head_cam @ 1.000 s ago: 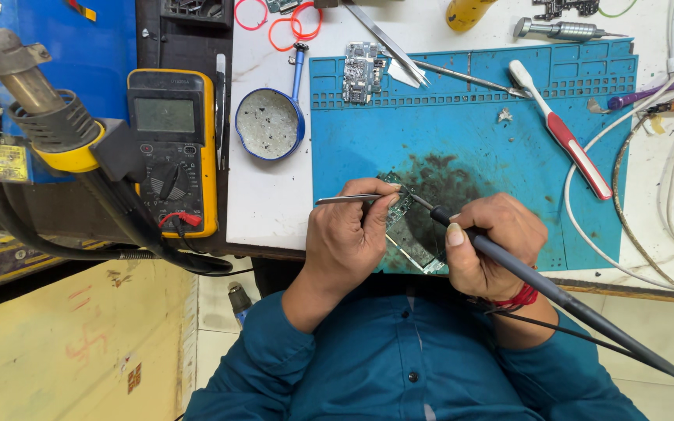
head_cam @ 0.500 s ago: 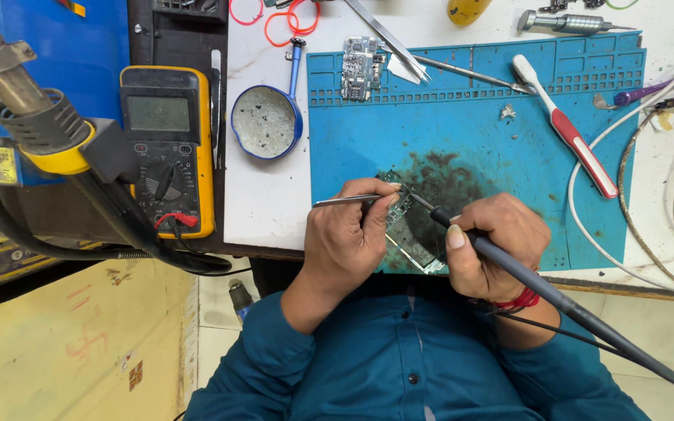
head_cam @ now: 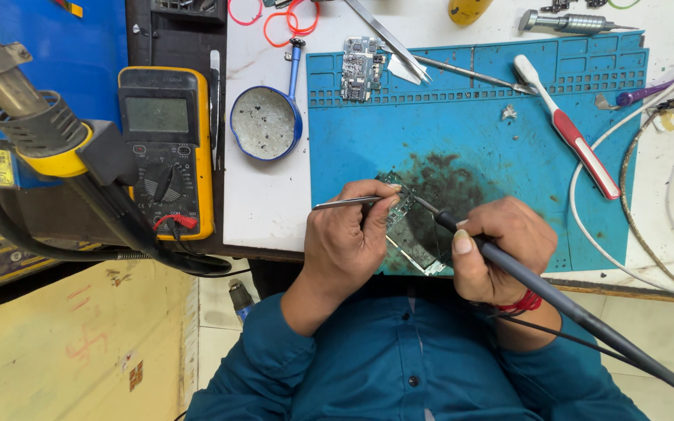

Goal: The person cleans a phone motherboard with a cotton swab, then uses a hot air gun to heat the board and removes a small component with tweezers. They then use a soldering iron to rework the board's contacts while steadying it with tweezers.

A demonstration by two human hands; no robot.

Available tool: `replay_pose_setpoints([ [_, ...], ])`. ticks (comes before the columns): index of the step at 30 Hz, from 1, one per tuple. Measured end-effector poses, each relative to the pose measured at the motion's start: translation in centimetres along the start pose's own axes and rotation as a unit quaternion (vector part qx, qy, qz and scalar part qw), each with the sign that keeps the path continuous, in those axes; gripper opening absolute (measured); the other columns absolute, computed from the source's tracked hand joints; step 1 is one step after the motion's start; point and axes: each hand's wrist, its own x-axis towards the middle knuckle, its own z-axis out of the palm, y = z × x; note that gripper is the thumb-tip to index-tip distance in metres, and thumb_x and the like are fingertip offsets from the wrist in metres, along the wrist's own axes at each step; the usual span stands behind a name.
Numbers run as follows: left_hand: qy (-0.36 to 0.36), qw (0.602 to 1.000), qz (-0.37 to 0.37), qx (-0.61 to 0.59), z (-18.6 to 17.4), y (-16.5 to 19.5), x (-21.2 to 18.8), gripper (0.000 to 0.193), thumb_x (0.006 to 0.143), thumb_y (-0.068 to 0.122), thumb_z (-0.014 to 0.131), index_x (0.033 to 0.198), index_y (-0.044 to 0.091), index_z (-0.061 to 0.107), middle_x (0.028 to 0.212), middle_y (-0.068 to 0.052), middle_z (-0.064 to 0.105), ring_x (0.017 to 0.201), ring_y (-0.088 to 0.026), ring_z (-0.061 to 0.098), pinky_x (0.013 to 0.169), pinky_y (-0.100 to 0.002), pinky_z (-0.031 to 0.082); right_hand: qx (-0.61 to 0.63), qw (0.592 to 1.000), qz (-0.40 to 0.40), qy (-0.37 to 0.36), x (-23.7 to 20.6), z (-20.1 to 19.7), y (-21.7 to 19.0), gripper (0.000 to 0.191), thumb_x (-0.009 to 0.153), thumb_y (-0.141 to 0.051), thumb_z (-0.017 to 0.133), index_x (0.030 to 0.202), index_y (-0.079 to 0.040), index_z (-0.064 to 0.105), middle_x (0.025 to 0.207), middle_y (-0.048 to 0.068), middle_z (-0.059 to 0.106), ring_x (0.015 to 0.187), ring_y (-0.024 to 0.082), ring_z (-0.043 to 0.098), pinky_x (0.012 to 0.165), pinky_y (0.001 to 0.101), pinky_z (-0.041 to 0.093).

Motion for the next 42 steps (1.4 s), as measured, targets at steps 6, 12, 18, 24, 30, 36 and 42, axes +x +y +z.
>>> replay_pose_setpoints([
  [6,0.001,1.0,0.0,0.004,-0.02,0.01,0.05,0.008,0.103,0.006,0.068,0.106,0.002,0.062,0.101,-0.008,0.074,0.069,-0.02,0.07,0.061,-0.032,0.054,-0.009,1.0,-0.002,-0.006,0.08,0.13,-0.04,0.014,0.095,-0.014,0.068,0.093,-0.005,0.058,0.08,0.01,0.064,0.062,0.022,0.059,0.059,0.0316,0.046],
  [12,-0.002,1.0,-0.002,0.007,-0.05,0.06,0.02,0.008,0.103,0.006,0.068,0.107,0.002,0.063,0.1,-0.007,0.073,0.069,-0.021,0.07,0.061,-0.032,0.054,-0.012,1.0,0.003,-0.004,0.15,0.21,-0.15,0.013,0.094,-0.014,0.068,0.092,-0.006,0.059,0.079,0.01,0.064,0.061,0.022,0.059,0.058,0.0318,0.046],
  [18,0.0,1.0,-0.006,0.007,-0.03,0.07,0.05,0.009,0.103,0.007,0.068,0.108,0.002,0.062,0.1,-0.007,0.074,0.067,-0.02,0.069,0.06,-0.032,0.054,-0.008,1.0,-0.002,-0.004,0.18,0.22,-0.1,0.013,0.095,-0.014,0.068,0.094,-0.005,0.059,0.08,0.009,0.065,0.063,0.022,0.061,0.06,0.0317,0.048],
  [24,-0.001,1.0,0.002,0.008,-0.03,0.01,0.03,0.009,0.104,0.007,0.068,0.108,0.003,0.062,0.101,-0.007,0.074,0.069,-0.02,0.07,0.062,-0.032,0.055,-0.011,1.0,0.0,-0.003,0.09,0.19,-0.03,0.013,0.095,-0.014,0.068,0.093,-0.005,0.059,0.08,0.01,0.065,0.063,0.022,0.06,0.06,0.0318,0.047],
  [30,-0.002,1.0,-0.006,0.011,-0.04,0.06,0.03,0.009,0.103,0.007,0.068,0.108,0.002,0.063,0.098,-0.007,0.074,0.066,-0.019,0.068,0.059,-0.032,0.053,-0.017,1.0,0.009,0.006,-0.04,0.16,-0.02,0.012,0.095,-0.014,0.068,0.094,-0.005,0.06,0.081,0.01,0.065,0.062,0.022,0.059,0.06,0.0319,0.046],
  [36,-0.002,1.0,-0.013,0.005,-0.02,0.07,0.04,0.008,0.102,0.007,0.069,0.107,0.003,0.064,0.096,-0.007,0.074,0.065,-0.019,0.068,0.059,-0.032,0.053,-0.014,1.0,0.0,-0.001,0.09,0.15,-0.08,0.012,0.094,-0.014,0.068,0.093,-0.005,0.059,0.08,0.01,0.064,0.063,0.022,0.06,0.06,0.0319,0.047],
  [42,0.0,1.0,-0.006,0.003,-0.04,0.06,0.01,0.008,0.103,0.007,0.069,0.107,0.002,0.063,0.099,-0.007,0.074,0.068,-0.02,0.069,0.061,-0.033,0.054,-0.013,1.0,-0.013,-0.006,0.28,0.19,-0.08,0.013,0.094,-0.013,0.068,0.093,-0.005,0.059,0.079,0.009,0.064,0.069,0.024,0.062,0.06,0.0323,0.049],
])
